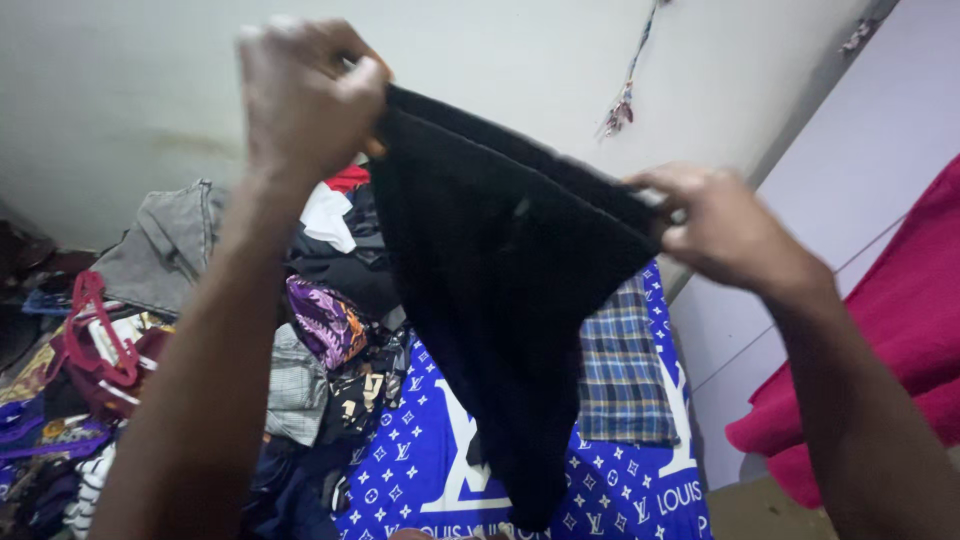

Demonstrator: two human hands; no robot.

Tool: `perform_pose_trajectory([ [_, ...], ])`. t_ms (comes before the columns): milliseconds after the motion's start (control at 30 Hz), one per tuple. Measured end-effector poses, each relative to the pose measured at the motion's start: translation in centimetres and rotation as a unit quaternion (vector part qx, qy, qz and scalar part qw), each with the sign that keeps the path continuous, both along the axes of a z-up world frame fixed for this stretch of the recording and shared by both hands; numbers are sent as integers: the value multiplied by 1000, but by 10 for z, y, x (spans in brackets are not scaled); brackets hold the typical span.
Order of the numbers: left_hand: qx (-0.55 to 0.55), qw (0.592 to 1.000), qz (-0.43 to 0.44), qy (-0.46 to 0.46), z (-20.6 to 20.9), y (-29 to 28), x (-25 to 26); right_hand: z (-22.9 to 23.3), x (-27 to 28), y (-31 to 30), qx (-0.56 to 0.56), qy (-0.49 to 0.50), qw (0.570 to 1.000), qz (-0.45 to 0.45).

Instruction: The person picks up a pair of black shorts from a bed, spreads them out to align the legs, folds them into a rectangle by hand, and places them onto a stack inside a closet.

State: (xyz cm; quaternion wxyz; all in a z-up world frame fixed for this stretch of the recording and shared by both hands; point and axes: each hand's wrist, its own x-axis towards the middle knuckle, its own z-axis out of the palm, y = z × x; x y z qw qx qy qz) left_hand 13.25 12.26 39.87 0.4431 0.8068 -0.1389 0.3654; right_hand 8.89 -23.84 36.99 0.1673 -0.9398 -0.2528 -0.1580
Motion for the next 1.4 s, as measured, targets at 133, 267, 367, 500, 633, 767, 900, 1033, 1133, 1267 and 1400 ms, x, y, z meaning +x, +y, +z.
perform_pose_trajectory([
  [133,150,982,27,-111,-14,-11,2,21,-1,-5,-45,-32,976,-210],
  [267,-17,990,-103,94,-18,-13,3,28,7,-11,234,-28,967,-99],
  [367,-95,937,-225,249,-21,-14,10,9,21,-19,342,-56,938,19],
  [500,-75,934,-237,257,-34,-2,2,-23,30,-32,398,-88,907,104],
  [633,68,942,-229,237,-50,-3,-5,-34,27,-31,408,-37,907,96],
  [767,219,961,-98,136,-62,-7,-4,-51,20,-8,222,-138,965,21],
  [900,240,963,-94,85,-68,2,-13,-60,15,-21,84,-246,965,-24],
  [1033,-115,909,-370,157,-95,4,-26,-66,4,-40,354,-81,919,151],
  [1133,-308,836,-406,202,-111,-8,-4,-73,12,-31,551,45,808,203],
  [1267,-361,867,-209,272,-147,-40,23,-89,36,6,611,45,789,-42],
  [1400,-495,817,-195,222,-184,-95,9,-113,29,44,630,8,772,-87],
])
